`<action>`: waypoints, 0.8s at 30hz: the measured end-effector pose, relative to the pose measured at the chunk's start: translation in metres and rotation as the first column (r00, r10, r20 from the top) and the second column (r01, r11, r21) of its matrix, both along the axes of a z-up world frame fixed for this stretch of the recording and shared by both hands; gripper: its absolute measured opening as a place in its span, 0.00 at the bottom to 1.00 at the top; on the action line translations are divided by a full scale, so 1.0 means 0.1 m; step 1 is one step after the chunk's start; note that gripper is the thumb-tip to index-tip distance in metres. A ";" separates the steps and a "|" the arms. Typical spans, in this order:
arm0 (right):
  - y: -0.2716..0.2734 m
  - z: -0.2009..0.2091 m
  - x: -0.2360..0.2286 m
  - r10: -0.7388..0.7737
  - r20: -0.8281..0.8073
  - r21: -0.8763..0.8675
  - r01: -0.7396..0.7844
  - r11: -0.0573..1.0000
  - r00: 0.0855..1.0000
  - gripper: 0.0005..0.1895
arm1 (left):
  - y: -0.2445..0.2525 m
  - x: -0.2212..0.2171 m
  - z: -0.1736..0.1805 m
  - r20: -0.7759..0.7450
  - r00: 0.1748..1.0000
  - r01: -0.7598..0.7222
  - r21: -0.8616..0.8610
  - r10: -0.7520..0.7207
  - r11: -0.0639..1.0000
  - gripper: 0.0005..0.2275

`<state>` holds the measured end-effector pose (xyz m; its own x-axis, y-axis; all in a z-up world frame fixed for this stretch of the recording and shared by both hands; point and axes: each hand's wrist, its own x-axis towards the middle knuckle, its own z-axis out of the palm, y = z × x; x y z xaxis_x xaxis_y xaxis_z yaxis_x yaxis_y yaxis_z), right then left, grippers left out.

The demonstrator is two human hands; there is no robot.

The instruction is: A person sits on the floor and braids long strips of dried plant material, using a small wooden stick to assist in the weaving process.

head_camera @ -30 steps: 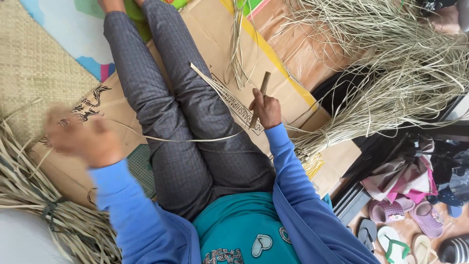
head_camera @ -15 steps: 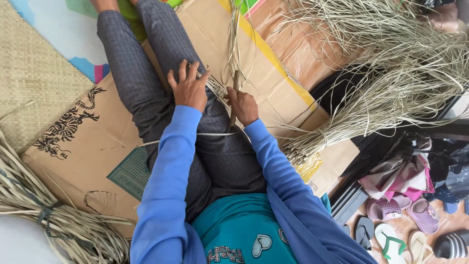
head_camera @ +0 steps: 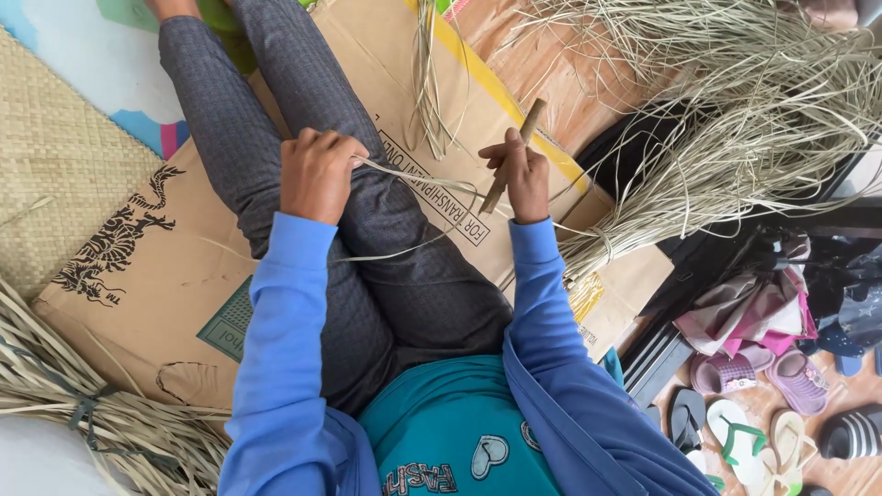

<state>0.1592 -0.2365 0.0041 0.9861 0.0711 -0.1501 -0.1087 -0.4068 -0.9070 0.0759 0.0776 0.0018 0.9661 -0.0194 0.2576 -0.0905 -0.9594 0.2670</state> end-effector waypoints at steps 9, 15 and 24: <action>-0.14 0.53 -0.21 -0.040 0.060 -0.044 0.043 0.998 0.997 0.30 | -0.05 -0.38 0.62 0.206 0.968 0.149 0.002 -0.146 0.989 0.09; 0.03 0.78 -0.51 0.093 0.058 0.003 -0.093 0.996 0.994 0.29 | -0.31 -0.60 0.58 0.445 0.882 0.227 -0.115 -0.154 0.967 0.06; 0.56 0.59 -0.90 0.232 0.469 0.037 -0.281 0.959 0.852 0.23 | -0.52 -0.71 0.78 0.716 0.675 0.410 -0.163 -0.179 0.897 0.06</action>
